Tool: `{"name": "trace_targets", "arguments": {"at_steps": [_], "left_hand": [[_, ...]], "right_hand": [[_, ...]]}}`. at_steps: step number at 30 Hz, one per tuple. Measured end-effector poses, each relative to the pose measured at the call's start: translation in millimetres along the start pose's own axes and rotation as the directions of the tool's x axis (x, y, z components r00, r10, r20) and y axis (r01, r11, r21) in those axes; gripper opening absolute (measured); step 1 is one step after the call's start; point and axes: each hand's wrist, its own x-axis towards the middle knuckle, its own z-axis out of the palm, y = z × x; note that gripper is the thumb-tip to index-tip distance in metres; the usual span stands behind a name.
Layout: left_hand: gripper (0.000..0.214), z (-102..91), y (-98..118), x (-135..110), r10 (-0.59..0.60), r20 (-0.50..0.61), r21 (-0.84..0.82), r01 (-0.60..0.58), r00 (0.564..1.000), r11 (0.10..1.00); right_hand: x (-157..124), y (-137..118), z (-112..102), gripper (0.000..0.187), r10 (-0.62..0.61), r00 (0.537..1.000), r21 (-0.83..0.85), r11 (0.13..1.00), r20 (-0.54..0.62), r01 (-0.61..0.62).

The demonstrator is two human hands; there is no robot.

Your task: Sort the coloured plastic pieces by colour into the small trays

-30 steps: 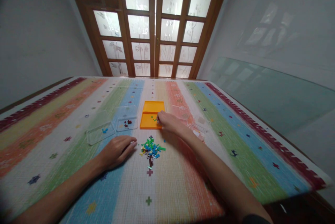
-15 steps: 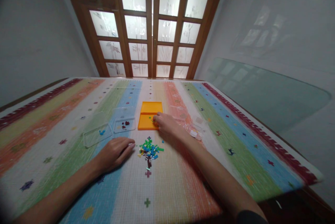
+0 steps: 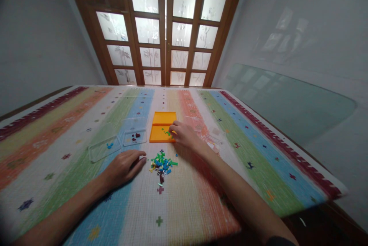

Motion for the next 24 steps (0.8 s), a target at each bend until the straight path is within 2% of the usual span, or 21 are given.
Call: {"name": "trace_targets", "arguments": {"at_steps": [5, 9, 12, 15, 19, 24], "left_hand": [[0.02, -0.3, 0.6, -0.6, -0.008, -0.007, -0.008, 0.008, 1.0, 1.0], [0.019, -2.1, 1.3, -0.3, -0.024, 0.0, -0.023, 0.024, 1.0, 0.999], [0.019, -2.4, 1.5, 0.3, -0.023, 0.001, -0.009, 0.023, 1.0, 1.0], [0.019, -1.6, 1.4, 0.8, -0.009, -0.012, 0.002, 0.009, 1.0, 1.0], [0.019, -1.4, 1.8, 1.7, 0.002, -0.01, 0.004, -0.002, 1.0, 1.0], [0.02, -4.0, 2.9, 2.6, -0.012, 0.001, -0.004, 0.012, 1.0, 1.0]], "right_hand": [[-3.9, -1.2, -1.3, 0.014, 0.038, 0.999, -0.003, 0.999, -0.017, -0.038], [-15.1, -5.2, -4.7, 0.014, -0.046, 0.999, 0.16, 0.986, -0.022, 0.049], [-31.6, -15.0, -7.5, 0.012, -0.143, 0.985, 0.322, 0.941, 0.092, 0.106], [-48.1, -27.5, -7.9, 0.013, -0.207, 0.956, 0.424, 0.9, 0.206, 0.104], [-59.7, -38.7, -3.2, 0.014, -0.219, 0.955, 0.419, 0.9, 0.202, 0.117], [-60.6, -38.9, 4.1, 0.012, -0.212, 0.948, 0.398, 0.912, 0.237, 0.105]]}}
